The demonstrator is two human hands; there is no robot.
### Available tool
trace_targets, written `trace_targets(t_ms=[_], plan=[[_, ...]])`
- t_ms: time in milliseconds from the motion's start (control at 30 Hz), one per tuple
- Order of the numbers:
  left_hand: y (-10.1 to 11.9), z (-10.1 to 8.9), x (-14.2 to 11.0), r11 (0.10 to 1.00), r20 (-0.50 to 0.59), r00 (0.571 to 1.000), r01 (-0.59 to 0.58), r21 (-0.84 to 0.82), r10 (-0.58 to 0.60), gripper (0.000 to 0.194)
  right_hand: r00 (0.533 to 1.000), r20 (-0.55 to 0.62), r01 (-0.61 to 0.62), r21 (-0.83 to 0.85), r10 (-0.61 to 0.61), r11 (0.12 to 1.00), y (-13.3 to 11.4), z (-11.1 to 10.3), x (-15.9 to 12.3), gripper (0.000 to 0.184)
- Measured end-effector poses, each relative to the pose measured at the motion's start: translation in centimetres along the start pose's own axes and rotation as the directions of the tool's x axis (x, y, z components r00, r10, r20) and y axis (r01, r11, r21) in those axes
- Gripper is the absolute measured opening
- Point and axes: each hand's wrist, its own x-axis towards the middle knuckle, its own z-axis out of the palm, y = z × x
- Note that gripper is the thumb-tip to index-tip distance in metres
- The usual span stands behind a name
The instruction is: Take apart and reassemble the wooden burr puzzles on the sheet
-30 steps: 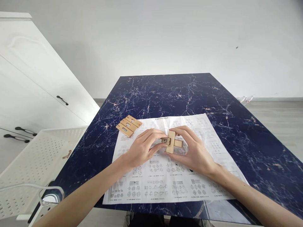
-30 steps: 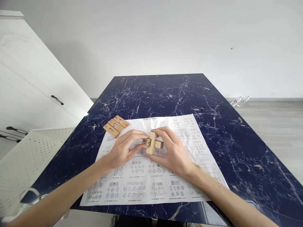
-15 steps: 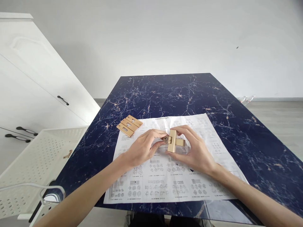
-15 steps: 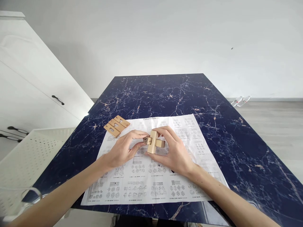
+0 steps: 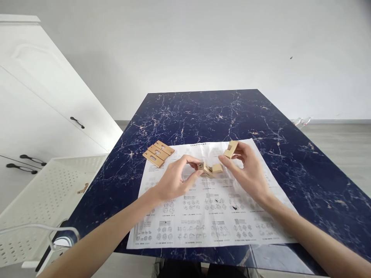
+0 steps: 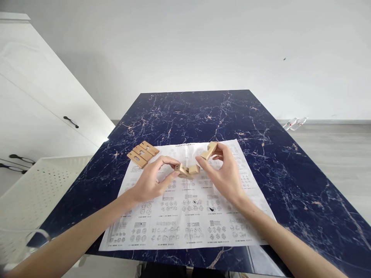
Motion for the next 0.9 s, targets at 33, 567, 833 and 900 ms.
trace_targets(t_ms=[33, 567, 833, 900], plan=[[0.2, -0.1, 0.1, 0.998, -0.023, 0.999, 0.044, -0.039, -0.045, 0.020, 0.999, 0.019, -0.026, -0.054, 0.027, 0.998, 0.6, 0.0, 0.3, 0.051], [1.1, -0.9, 1.2, 0.830, 0.066, 0.929, 0.355, -0.429, -0.363, 0.026, 0.971, 0.196, 0.151, -0.049, -0.138, 0.987, -0.4, -0.4, 0.0, 0.034], [0.9, -0.6, 0.9, 0.784, 0.189, 0.903, 0.429, -0.449, -0.386, 0.029, 0.925, 0.344, 0.166, 0.026, -0.164, 0.986, -1.9, -0.3, -0.7, 0.030], [0.9, -0.5, 0.9, 0.804, 0.208, 0.904, 0.427, -0.414, -0.373, 0.031, 0.922, 0.352, 0.160, 0.038, -0.163, 0.986, -2.0, -0.3, -0.8, 0.032]])
